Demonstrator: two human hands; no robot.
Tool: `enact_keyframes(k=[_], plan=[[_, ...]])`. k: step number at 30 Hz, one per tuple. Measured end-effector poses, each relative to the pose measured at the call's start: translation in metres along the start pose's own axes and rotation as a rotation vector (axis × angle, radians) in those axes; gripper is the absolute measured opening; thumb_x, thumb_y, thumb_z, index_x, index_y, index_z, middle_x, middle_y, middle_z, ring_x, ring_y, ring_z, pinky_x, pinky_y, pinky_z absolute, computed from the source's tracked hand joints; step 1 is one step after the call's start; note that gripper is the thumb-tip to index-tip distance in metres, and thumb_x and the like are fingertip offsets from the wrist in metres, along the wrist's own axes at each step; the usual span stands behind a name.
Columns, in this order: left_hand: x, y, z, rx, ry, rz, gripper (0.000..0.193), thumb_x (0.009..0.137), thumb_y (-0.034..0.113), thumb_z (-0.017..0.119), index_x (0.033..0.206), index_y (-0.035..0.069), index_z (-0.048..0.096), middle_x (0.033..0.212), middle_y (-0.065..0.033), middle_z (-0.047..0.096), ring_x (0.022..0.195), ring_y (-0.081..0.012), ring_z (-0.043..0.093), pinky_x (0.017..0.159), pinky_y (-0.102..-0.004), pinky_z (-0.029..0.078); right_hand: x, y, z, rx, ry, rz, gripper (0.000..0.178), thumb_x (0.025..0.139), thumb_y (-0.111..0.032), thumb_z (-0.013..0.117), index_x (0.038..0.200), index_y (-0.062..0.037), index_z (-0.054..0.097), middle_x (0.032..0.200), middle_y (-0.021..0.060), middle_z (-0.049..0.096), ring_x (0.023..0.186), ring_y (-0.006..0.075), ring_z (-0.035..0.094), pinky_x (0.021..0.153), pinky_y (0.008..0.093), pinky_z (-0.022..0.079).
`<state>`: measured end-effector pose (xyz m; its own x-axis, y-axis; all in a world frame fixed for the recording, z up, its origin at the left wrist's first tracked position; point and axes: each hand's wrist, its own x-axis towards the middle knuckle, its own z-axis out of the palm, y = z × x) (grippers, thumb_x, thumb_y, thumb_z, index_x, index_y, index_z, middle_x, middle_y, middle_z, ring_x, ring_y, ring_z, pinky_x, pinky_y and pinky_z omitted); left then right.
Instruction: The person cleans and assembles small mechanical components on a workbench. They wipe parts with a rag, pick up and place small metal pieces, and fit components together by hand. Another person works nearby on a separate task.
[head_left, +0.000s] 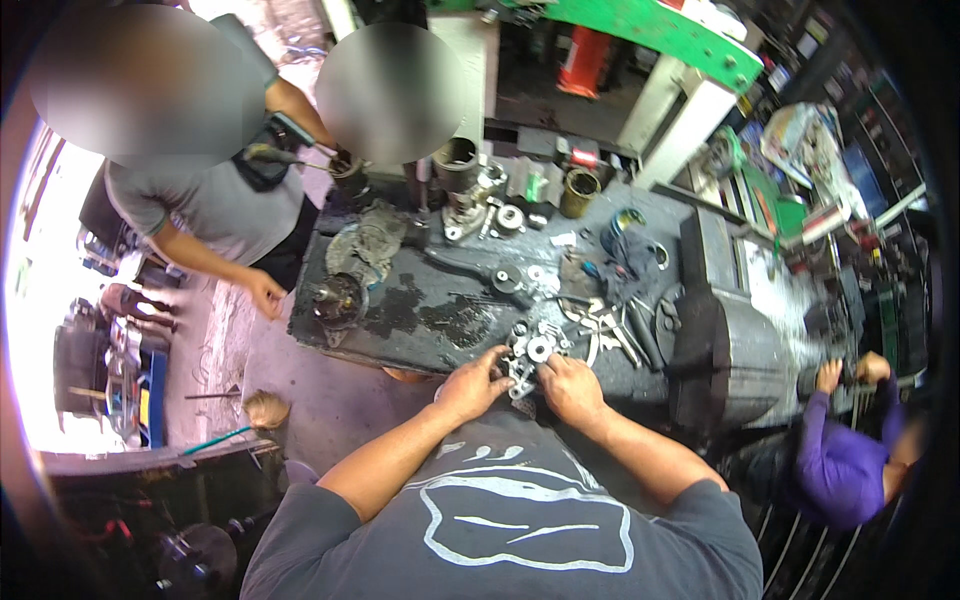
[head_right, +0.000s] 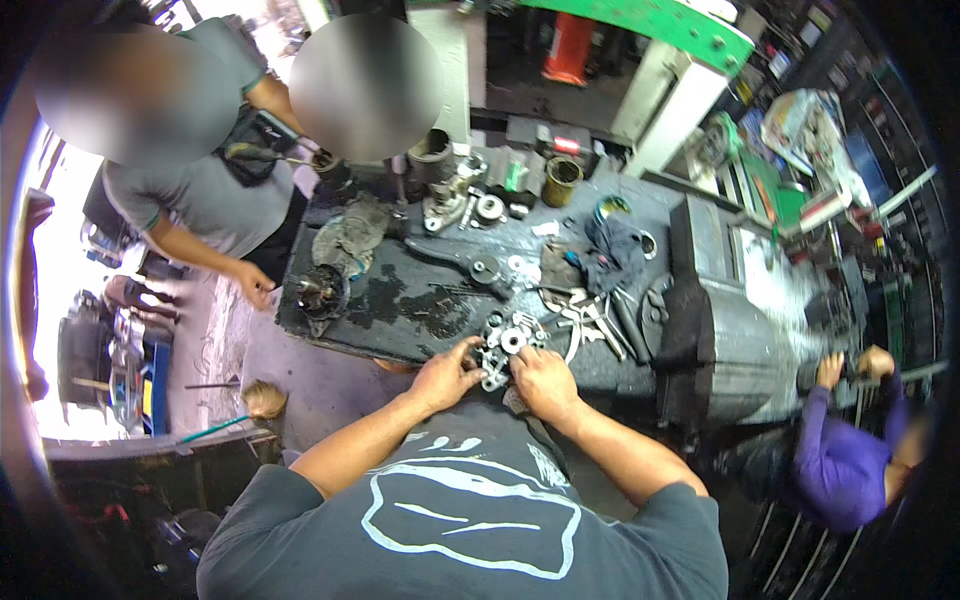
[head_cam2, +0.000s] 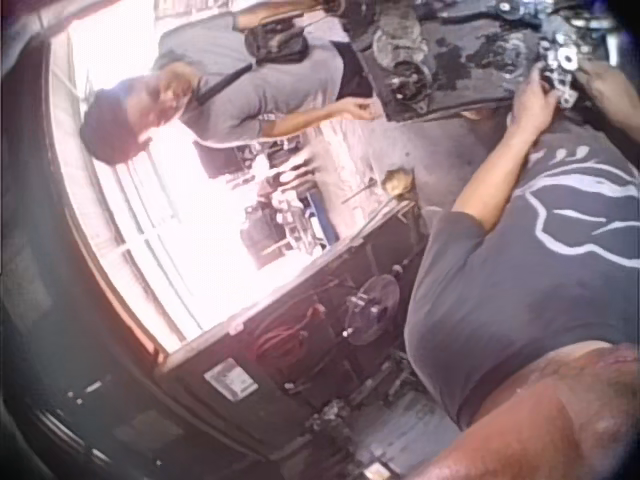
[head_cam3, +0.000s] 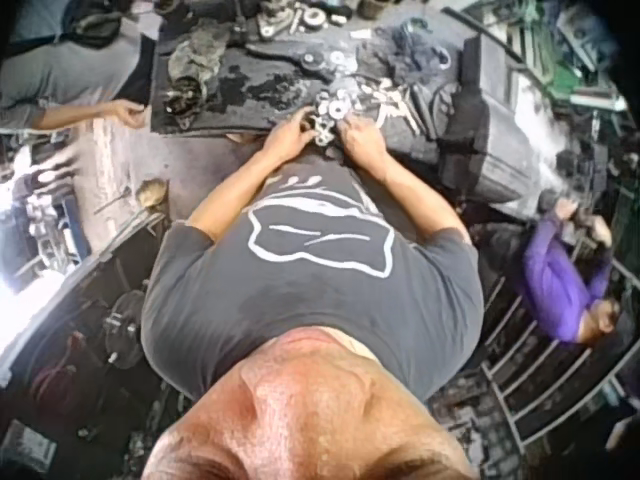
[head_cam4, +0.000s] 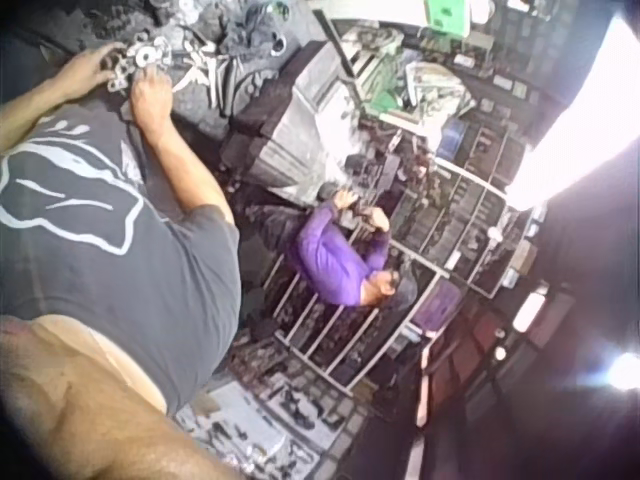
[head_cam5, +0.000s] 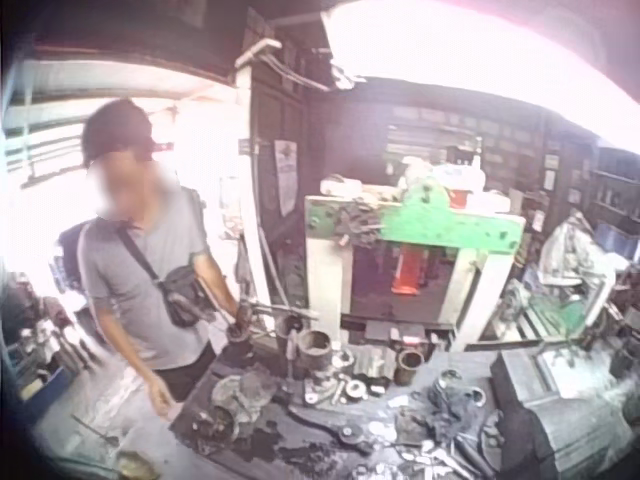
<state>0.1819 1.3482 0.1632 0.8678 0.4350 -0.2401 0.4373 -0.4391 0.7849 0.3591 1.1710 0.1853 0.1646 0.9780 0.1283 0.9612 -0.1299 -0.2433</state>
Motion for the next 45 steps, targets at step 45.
enact_keyframes(k=[45], plan=[[0.054,0.000,-0.003,0.201,0.243,0.226,0.023,0.098,0.027,0.076,0.115,0.011,0.079,0.110,-0.0110,0.071,0.104,-0.0364,0.072,0.092,-0.0472,0.059,-0.013,0.030,0.006,0.274,0.059,0.393,0.019,0.094,-0.009,0.080,0.108,-0.0013,0.069,0.106,0.0216,0.065,0.095,0.0490,0.069,0.082,0.0556,0.056]])
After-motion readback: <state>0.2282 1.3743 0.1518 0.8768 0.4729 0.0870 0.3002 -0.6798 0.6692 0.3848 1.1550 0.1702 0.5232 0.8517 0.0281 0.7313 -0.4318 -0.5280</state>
